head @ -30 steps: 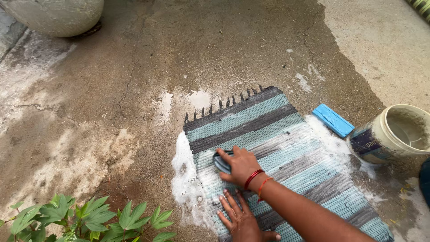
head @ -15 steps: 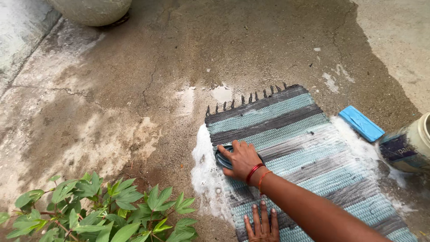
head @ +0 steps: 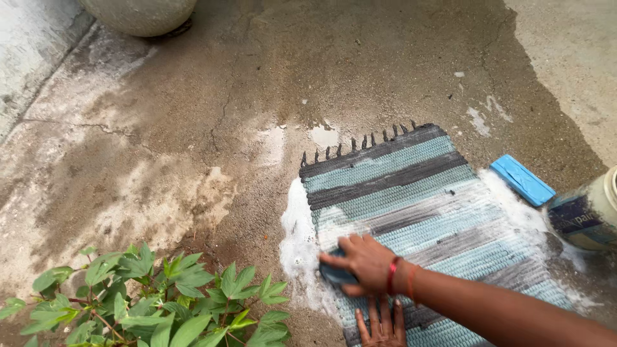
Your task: The person washes a small rug on the ground by hand, using a brush and soapy water from a bucket.
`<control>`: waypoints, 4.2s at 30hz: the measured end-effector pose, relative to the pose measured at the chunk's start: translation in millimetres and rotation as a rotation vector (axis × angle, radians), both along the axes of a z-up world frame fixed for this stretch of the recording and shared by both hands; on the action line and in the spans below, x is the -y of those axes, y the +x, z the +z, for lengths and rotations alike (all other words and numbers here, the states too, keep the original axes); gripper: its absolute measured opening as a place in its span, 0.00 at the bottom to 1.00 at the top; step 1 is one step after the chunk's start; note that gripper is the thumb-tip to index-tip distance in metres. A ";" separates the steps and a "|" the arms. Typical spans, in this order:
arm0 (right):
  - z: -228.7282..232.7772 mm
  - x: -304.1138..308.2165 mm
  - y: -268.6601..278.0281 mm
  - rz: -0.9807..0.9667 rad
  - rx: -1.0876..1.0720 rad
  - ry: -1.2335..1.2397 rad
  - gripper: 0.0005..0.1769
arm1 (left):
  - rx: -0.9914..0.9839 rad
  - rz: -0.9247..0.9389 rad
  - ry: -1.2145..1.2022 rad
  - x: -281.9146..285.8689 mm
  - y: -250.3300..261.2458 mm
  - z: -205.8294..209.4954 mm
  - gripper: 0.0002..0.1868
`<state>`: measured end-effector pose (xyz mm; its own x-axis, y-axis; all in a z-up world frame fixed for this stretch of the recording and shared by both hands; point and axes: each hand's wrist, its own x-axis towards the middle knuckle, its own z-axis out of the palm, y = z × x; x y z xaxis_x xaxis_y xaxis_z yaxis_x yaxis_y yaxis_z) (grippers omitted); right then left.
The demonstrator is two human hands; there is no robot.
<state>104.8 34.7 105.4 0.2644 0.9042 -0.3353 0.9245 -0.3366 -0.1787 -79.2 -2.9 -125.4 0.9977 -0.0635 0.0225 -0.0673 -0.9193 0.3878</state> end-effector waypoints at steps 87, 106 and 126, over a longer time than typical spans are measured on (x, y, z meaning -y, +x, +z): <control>-44.2 67.9 -10.8 -0.774 0.252 0.243 0.46 | -0.066 0.442 0.236 -30.0 34.8 45.6 0.40; -29.4 187.5 87.3 -1.042 0.224 -0.042 0.45 | -0.706 0.208 0.302 -39.7 46.2 130.1 0.36; -0.5 188.7 133.1 -1.311 0.234 -0.133 0.41 | 0.400 0.397 0.531 -44.7 31.9 -8.5 0.26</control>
